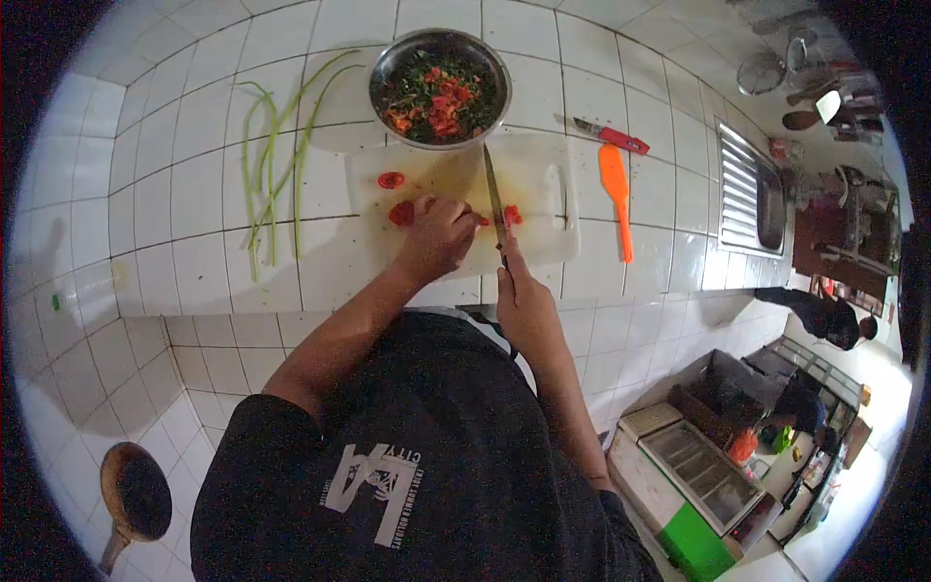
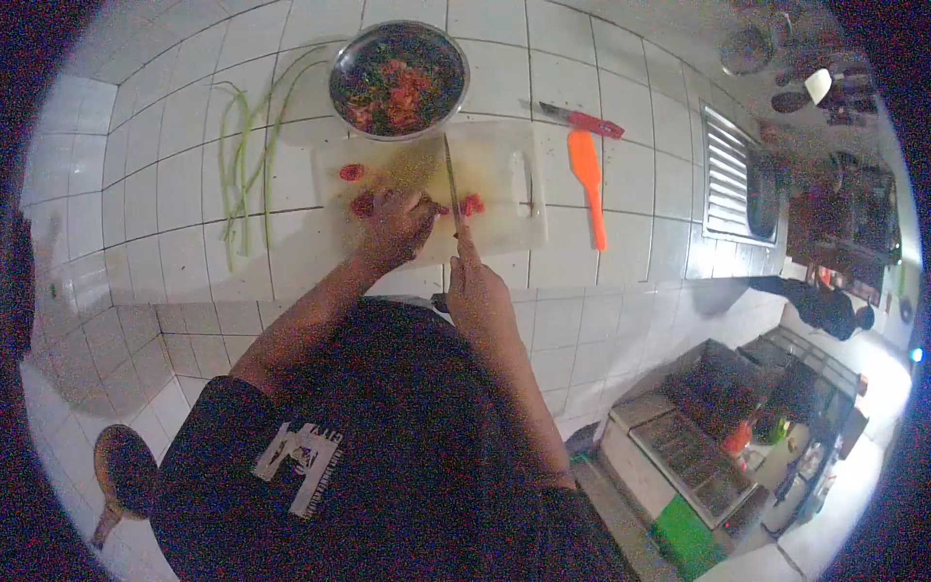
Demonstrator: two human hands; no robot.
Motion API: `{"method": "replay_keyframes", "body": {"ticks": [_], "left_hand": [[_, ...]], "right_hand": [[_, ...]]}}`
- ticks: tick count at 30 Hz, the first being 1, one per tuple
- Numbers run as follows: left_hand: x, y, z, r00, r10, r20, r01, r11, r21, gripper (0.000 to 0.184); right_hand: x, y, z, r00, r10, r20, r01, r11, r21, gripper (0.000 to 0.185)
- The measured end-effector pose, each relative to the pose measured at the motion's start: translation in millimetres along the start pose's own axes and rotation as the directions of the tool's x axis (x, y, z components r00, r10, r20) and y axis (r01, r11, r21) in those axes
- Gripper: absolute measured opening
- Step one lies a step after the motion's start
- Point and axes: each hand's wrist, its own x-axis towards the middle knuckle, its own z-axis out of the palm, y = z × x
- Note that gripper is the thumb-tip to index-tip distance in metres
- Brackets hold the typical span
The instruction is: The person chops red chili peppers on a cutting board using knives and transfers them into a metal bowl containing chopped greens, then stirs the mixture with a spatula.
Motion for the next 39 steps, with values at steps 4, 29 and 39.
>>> {"method": "replay_keyframes", "body": {"ticks": [4,29,39], "left_hand": [[-0.4,0.3,3.1,0.999,-0.017,-0.032,0.018,0.999,0.027,0.01],[-7.5,12.7,0.3,0.996,-0.089,-0.024,0.091,0.992,0.083,0.018],[-9.1,29.3,13.5,0.978,-0.166,-0.123,0.177,0.98,0.086,0.023]], "right_hand": [[-3.6,-4.1,-0.4,0.999,0.018,0.034,-0.02,0.999,0.047,0.06],[16.4,19.8,-2.3,0.995,-0.075,0.064,0.084,0.985,-0.151,0.07],[24.9,48.1,15.3,0.979,-0.096,0.18,0.12,0.984,-0.128,0.08]]}}
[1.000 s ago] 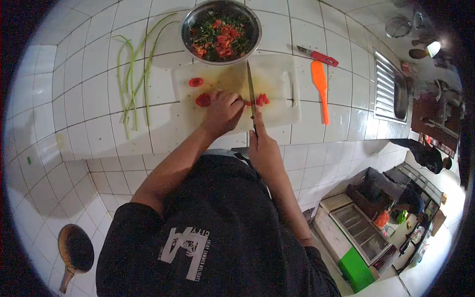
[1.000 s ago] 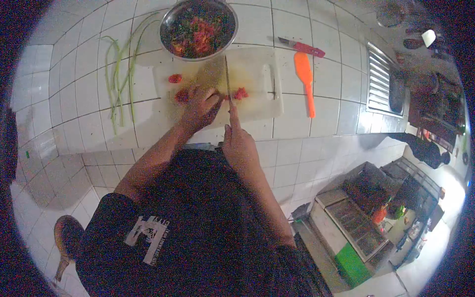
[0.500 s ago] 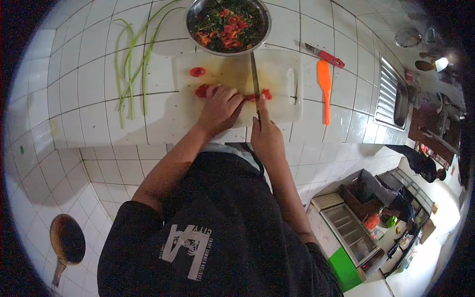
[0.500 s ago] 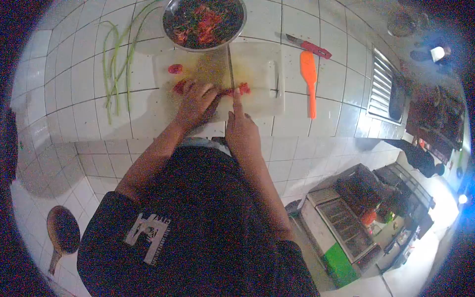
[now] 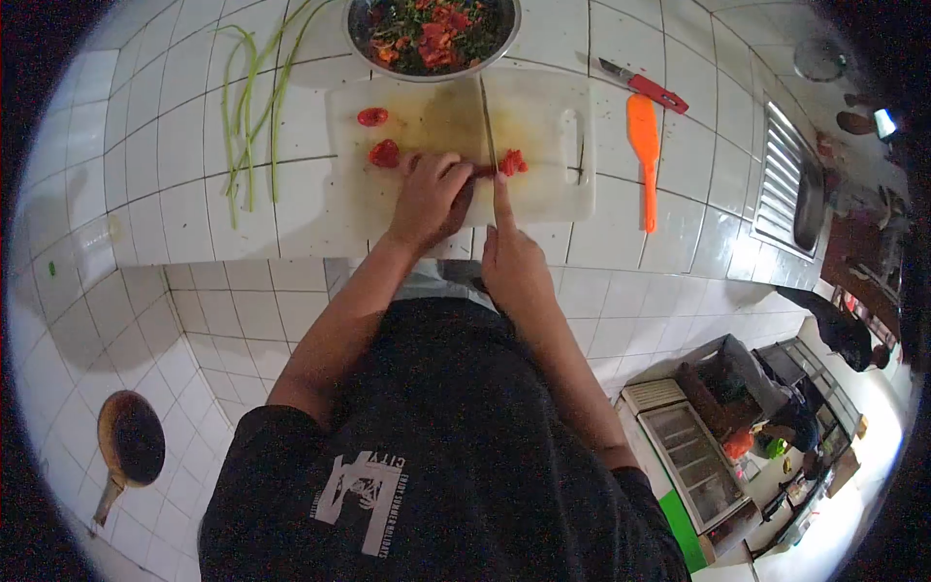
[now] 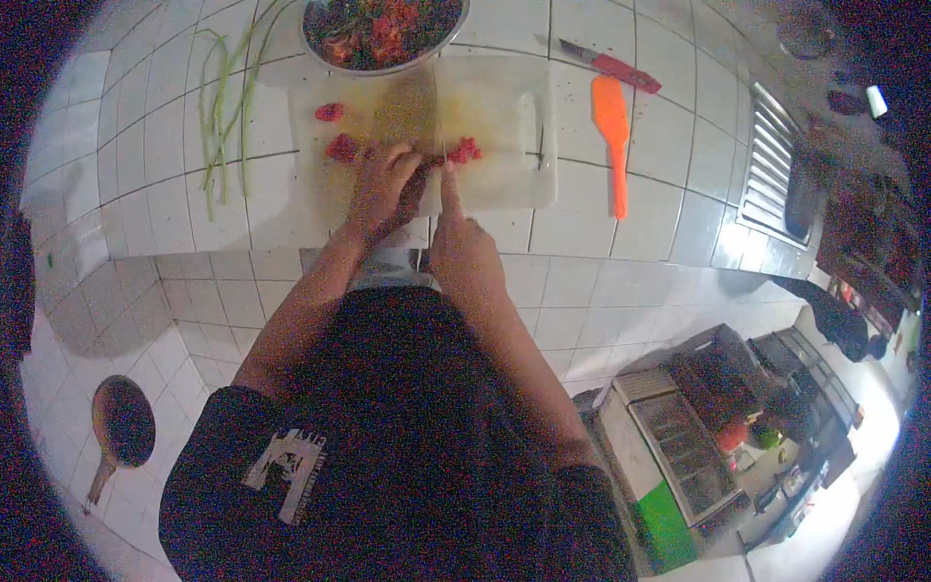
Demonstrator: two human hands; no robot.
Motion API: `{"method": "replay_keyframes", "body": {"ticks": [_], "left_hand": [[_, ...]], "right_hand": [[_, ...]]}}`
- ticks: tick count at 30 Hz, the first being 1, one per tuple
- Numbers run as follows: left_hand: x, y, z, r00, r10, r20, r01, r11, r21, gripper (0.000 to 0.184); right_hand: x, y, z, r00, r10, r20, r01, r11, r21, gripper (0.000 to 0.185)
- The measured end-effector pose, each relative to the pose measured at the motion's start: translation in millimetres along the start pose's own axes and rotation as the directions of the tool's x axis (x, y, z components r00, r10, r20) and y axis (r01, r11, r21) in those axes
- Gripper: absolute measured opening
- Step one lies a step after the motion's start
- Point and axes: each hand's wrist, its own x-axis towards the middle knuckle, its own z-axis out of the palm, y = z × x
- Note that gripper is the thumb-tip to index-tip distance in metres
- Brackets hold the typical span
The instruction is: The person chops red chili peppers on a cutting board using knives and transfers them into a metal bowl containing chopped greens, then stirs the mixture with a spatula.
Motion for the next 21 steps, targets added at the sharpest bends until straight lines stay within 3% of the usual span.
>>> {"method": "replay_keyframes", "body": {"ticks": [2,5,7,9,11,13,15,21], "left_hand": [[-6.9,2.2,-0.3,1.0,0.017,0.004,-0.017,0.999,0.037,0.023],[-4.4,-7.4,5.3,0.998,0.066,-0.013,-0.065,0.996,0.061,0.023],[-2.8,-5.5,7.2,1.0,0.016,0.022,-0.018,0.996,0.082,0.023],[-4.9,-13.7,13.5,0.996,0.084,0.022,-0.086,0.988,0.13,0.022],[-1.7,-8.4,11.4,0.991,0.135,0.024,-0.137,0.974,0.179,0.021],[1.8,5.2,3.3,0.996,0.07,0.055,-0.076,0.988,0.134,0.018],[2.0,9.2,2.7,0.993,0.102,0.061,-0.111,0.981,0.161,0.017],[-1.4,6.6,8.5,0.982,0.183,0.048,-0.189,0.943,0.272,0.015]], "right_hand": [[15.0,18.8,22.2,0.989,-0.092,-0.112,0.08,0.991,-0.11,0.083],[21.5,18.0,15.4,0.989,-0.089,-0.121,0.084,0.995,-0.046,0.085],[20.2,21.1,7.4,0.984,-0.087,-0.157,0.088,0.996,0.002,0.084],[16.3,24.5,-2.9,0.989,-0.103,-0.106,0.097,0.993,-0.059,0.071],[6.2,26.5,-12.8,0.989,-0.108,-0.105,0.108,0.994,-0.008,0.071],[-5.5,26.4,-21.9,0.988,-0.124,-0.088,0.128,0.991,0.043,0.071],[-17.2,25.1,-30.2,0.994,-0.111,0.009,0.11,0.993,0.042,0.071],[-36.6,25.8,-33.7,0.992,-0.122,0.037,0.117,0.987,0.113,0.073]]}}
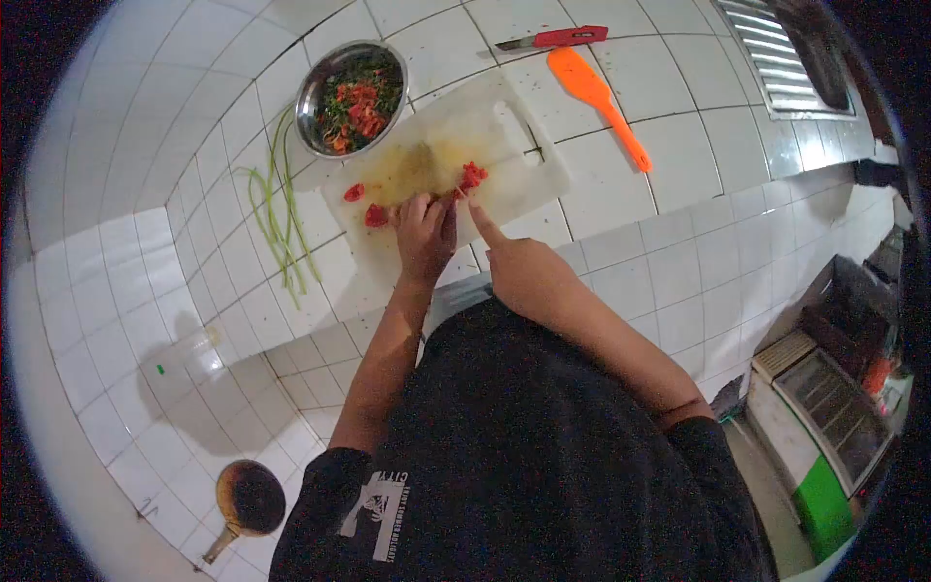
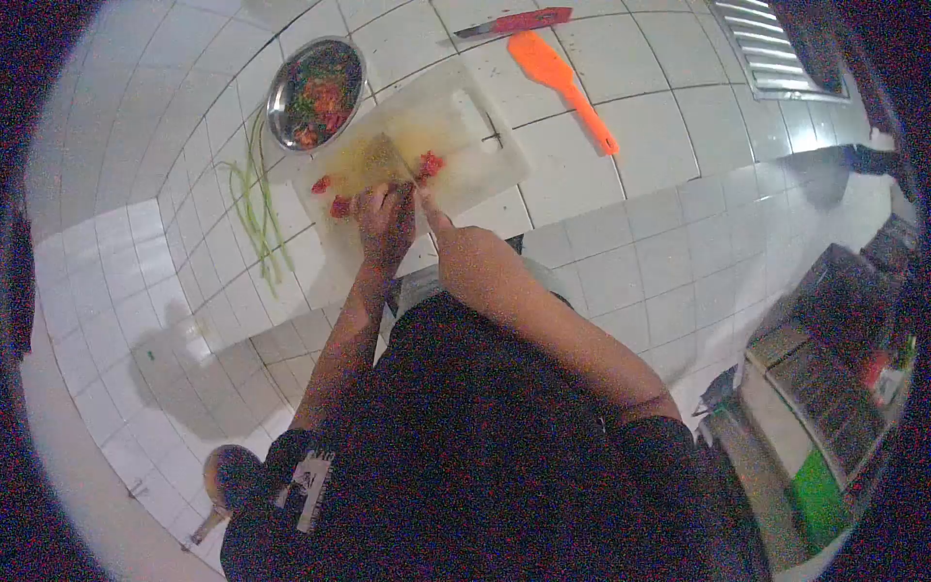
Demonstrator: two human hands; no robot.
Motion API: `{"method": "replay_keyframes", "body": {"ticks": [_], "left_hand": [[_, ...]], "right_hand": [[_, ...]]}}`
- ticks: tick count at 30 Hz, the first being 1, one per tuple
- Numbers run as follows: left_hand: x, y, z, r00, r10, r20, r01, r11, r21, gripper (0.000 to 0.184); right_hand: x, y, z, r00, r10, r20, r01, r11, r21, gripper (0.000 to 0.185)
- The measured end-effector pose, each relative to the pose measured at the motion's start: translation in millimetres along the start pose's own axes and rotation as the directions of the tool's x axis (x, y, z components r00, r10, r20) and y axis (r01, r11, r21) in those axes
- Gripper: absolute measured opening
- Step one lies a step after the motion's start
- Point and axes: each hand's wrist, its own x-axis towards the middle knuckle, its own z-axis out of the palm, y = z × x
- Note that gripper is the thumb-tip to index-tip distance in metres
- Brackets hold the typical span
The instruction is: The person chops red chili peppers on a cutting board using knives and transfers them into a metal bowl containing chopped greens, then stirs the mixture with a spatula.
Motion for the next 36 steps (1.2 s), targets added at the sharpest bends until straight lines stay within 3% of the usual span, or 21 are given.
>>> {"method": "replay_keyframes", "body": {"ticks": [5,7,8,16,18,21,28,31,36], "left_hand": [[-4.2,-5.0,6.0,1.0,0.011,-0.012,-0.011,0.999,-0.031,0.019],[-7.7,-15.6,11.9,0.995,-0.102,0.001,0.101,0.981,-0.167,0.021],[-8.5,-11.5,6.8,1.0,0.013,-0.004,-0.013,0.999,-0.037,0.023],[-15.3,-18.3,16.5,0.999,-0.039,-0.004,0.039,0.999,-0.02,0.022],[-15.8,-21.0,17.4,0.998,-0.069,-0.001,0.069,0.997,-0.029,0.022],[-13.7,-17.9,13.8,1.0,-0.016,-0.008,0.016,1.0,-0.023,0.023],[-14.6,-19.6,19.3,0.986,-0.164,-0.012,0.164,0.986,-0.016,0.031],[-13.4,-14.5,15.9,0.979,-0.2,-0.025,0.201,0.979,0.028,0.03],[-4.1,-3.0,9.7,0.974,-0.226,0.0,0.226,0.974,0.008,0.024]], "right_hand": [[10.7,10.0,19.7,1.0,0.0,-0.03,0.001,1.0,0.019,0.079],[26.5,20.1,32.7,0.998,-0.012,-0.054,0.012,1.0,-0.006,0.083],[36.3,25.8,36.9,0.995,-0.017,-0.097,0.016,1.0,-0.005,0.082],[43.8,26.2,29.4,0.982,-0.064,-0.177,0.05,0.995,-0.081,0.084],[38.3,21.0,22.1,0.993,0.009,-0.121,-0.024,0.991,-0.13,0.085],[21.5,15.2,9.0,0.996,0.001,-0.084,-0.01,0.994,-0.108,0.084],[15.0,18.8,14.7,0.998,0.042,-0.037,-0.044,0.997,-0.058,0.078],[17.4,25.5,31.8,0.994,0.014,-0.104,-0.014,1.0,-0.004,0.079],[30.4,38.7,20.0,0.982,0.063,-0.179,-0.077,0.994,-0.073,0.078]]}}
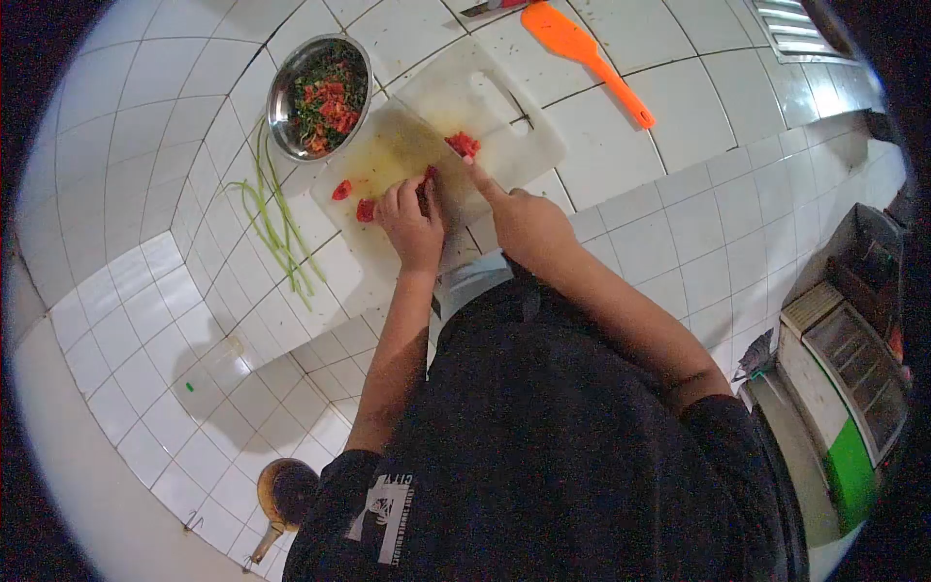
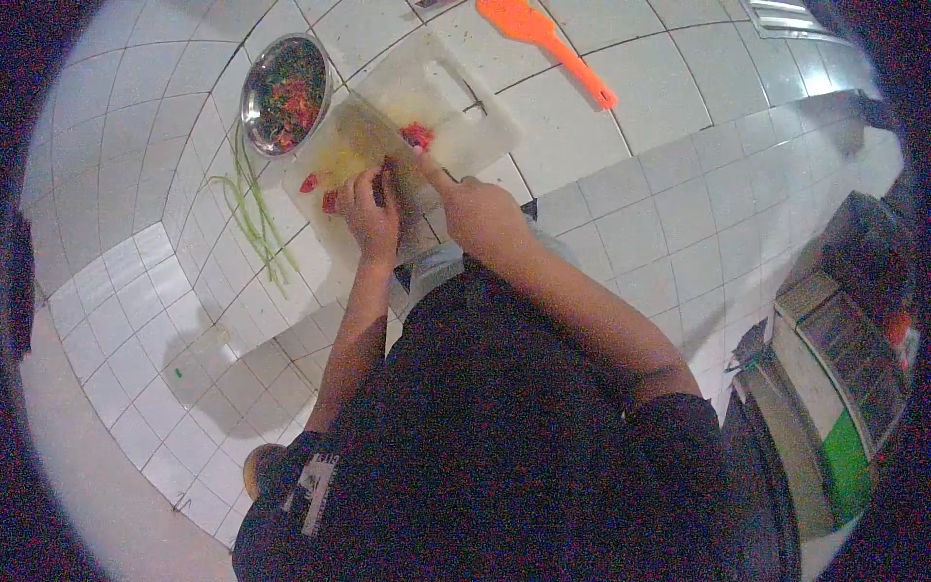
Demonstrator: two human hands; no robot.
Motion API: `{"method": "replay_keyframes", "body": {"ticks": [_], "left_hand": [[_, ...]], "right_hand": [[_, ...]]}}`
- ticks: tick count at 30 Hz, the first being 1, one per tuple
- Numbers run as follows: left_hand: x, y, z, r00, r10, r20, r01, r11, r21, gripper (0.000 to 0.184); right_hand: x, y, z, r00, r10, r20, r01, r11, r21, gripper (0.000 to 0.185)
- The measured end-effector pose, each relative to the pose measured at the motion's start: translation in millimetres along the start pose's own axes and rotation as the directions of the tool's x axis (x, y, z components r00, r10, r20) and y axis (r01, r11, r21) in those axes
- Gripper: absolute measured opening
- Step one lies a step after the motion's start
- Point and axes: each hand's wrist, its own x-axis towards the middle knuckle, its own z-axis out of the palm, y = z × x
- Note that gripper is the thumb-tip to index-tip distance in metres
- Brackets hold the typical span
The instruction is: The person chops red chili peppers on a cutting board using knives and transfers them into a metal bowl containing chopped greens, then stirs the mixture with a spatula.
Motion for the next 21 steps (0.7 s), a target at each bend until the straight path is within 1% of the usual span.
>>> {"method": "replay_keyframes", "body": {"ticks": [2,3,5,6,8,10,12,14,15,17,18,19,21], "left_hand": [[0.0,2.3,-3.0,0.999,-0.006,0.033,0.007,1.0,-0.017,0.033],[0.3,2.4,-4.7,0.999,-0.005,0.032,0.006,1.0,-0.018,0.033],[3.1,3.2,-5.9,0.987,0.161,-0.002,-0.161,0.985,-0.054,0.032],[4.0,3.7,-5.0,0.987,0.161,-0.004,-0.161,0.985,-0.055,0.032],[4.8,3.1,-4.1,0.982,0.188,0.025,-0.188,0.982,-0.01,0.022],[6.8,9.5,-4.8,0.984,0.178,0.026,-0.177,0.983,-0.038,0.021],[7.9,15.4,-3.0,0.985,0.169,0.025,-0.167,0.984,-0.068,0.02],[9.0,17.2,-0.6,0.978,0.208,-0.023,-0.209,0.977,-0.044,0.016],[8.8,16.3,1.7,0.979,0.204,-0.022,-0.204,0.978,-0.037,0.016],[7.1,14.1,5.6,0.962,0.265,-0.062,-0.263,0.964,0.029,0.013],[6.2,16.5,3.5,0.984,0.178,0.018,-0.178,0.984,0.0,0.012],[5.8,18.8,1.3,0.985,0.174,0.019,-0.174,0.985,0.009,0.012],[7.0,23.5,-2.1,0.992,0.125,-0.021,-0.126,0.988,-0.09,0.017]], "right_hand": [[0.9,2.7,-2.2,1.0,-0.01,0.002,0.01,1.0,-0.007,0.077],[0.1,2.6,-3.6,1.0,-0.017,0.006,0.017,1.0,-0.013,0.077],[-4.6,0.8,-7.1,0.999,-0.032,0.005,0.032,0.999,0.008,0.076],[-7.4,-1.6,-9.6,0.999,-0.05,0.008,0.049,0.998,0.031,0.075],[-13.1,-8.0,-15.5,0.997,-0.075,0.028,0.074,0.997,0.033,0.074],[-18.6,-15.6,-23.4,0.994,-0.098,0.049,0.096,0.995,0.036,0.074],[-23.8,-23.5,-33.4,0.988,-0.036,0.148,0.036,0.999,0.004,0.075],[-32.4,-28.1,-39.5,0.988,-0.046,0.144,0.045,0.999,0.011,0.076],[-36.5,-30.5,-41.1,0.988,-0.056,0.141,0.053,0.998,0.022,0.077],[-42.6,-34.1,-44.5,0.986,-0.056,0.158,0.054,0.998,0.012,0.079],[-43.5,-34.9,-44.5,0.984,-0.047,0.17,0.048,0.999,-0.004,0.08],[-40.6,-32.5,-38.4,0.983,-0.055,0.174,0.055,0.998,0.0,0.08],[-28.1,-22.3,-17.2,0.991,-0.066,0.116,0.066,0.998,0.003,0.08]]}}
